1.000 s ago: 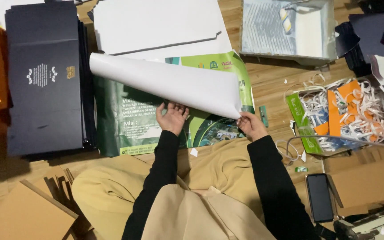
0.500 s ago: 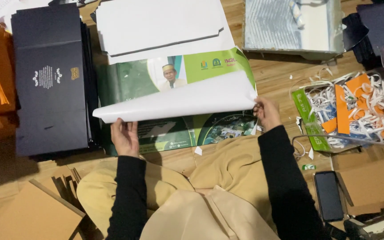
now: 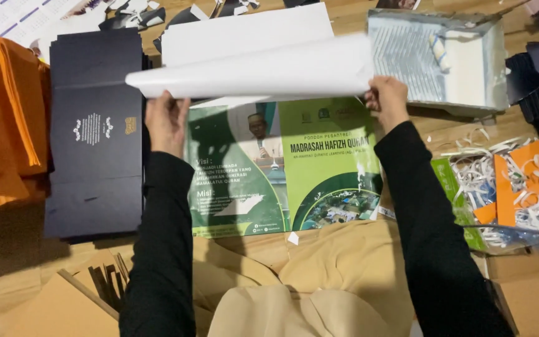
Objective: The person sits on the floor and assembles a paper craft. They use a roller to smooth a large printed sheet, then place a white sheet on top. They arrange several brown cardboard pieces on the white sheet and use a green tool to press and smooth the edges.
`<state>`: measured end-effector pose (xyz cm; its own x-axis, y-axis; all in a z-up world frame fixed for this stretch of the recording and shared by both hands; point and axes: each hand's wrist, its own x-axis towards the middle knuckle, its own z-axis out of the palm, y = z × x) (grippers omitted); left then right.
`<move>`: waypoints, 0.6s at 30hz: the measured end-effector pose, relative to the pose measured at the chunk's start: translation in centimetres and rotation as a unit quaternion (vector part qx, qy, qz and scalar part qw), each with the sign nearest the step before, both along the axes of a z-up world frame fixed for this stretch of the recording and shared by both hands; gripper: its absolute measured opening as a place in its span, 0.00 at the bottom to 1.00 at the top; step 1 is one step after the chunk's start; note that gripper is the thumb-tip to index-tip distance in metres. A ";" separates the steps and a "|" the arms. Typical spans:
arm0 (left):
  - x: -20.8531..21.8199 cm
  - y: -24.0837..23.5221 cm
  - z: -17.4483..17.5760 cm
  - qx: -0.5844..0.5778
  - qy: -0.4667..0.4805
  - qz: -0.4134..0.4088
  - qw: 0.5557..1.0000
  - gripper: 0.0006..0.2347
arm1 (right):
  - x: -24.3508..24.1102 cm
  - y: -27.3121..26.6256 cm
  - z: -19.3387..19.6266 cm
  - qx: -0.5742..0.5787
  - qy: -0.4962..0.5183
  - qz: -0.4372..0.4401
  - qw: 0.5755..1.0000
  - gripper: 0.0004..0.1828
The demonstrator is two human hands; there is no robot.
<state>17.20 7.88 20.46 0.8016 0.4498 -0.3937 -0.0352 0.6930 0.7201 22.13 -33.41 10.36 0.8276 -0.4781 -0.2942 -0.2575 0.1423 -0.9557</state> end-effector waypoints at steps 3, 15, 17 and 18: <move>-3.2 -0.4 -9.2 -0.001 0.082 -0.002 0.997 0.10 | -5.4 -1.1 -7.0 -0.031 0.073 0.006 0.997 0.06; -17.0 -0.8 -19.9 0.134 0.332 0.052 0.932 0.07 | -18.8 -2.9 -12.4 -0.180 0.191 0.068 0.963 0.07; -18.3 -1.0 -18.7 0.162 0.360 0.030 0.918 0.08 | -19.9 -1.7 -10.5 -0.208 0.196 0.083 0.955 0.07; -18.7 -1.1 -18.2 0.208 0.369 0.015 0.906 0.09 | -20.0 -1.2 -10.1 -0.295 0.222 0.104 0.923 0.07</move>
<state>-1.51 6.78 2.26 0.3745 0.6990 -0.6092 0.5479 0.3632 0.7536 2.08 -34.63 0.28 0.7804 -0.5072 -0.3658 -0.6055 -0.4666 -0.6447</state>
